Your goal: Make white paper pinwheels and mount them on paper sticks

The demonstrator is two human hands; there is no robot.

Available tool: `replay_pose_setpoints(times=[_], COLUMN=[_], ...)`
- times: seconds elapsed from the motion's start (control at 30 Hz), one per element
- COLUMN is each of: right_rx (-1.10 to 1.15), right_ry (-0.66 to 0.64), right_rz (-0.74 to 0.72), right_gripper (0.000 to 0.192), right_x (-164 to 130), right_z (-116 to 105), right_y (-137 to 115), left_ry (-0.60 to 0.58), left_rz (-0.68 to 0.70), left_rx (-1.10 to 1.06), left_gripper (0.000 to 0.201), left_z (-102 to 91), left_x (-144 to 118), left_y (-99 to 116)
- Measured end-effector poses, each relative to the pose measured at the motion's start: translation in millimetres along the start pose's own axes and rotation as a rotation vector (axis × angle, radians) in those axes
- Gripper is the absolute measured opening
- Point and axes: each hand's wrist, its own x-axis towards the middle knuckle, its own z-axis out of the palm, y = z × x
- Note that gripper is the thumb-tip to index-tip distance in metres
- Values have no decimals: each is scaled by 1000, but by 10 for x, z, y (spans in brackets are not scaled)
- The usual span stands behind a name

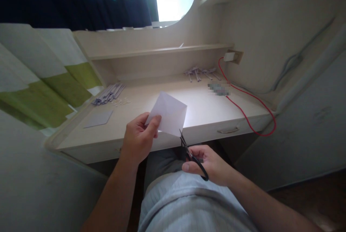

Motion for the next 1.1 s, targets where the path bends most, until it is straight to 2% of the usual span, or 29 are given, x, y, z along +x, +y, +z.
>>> replay_pose_setpoints(times=[0.3, 0.7, 1.1], right_rx=[83, 63, 48], right_ry=[-23, -68, -19], right_rz=[34, 9, 18], right_gripper=[52, 47, 50], right_x=[6, 24, 35], right_z=[-6, -46, -51], right_y=[53, 102, 124], left_ry=[-122, -114, -84], left_rz=[-100, -111, -71], left_rx=[-170, -187, -134], left_gripper=[36, 36, 39], left_z=[78, 104, 99], left_x=[60, 69, 51], left_y=[-157, -152, -135])
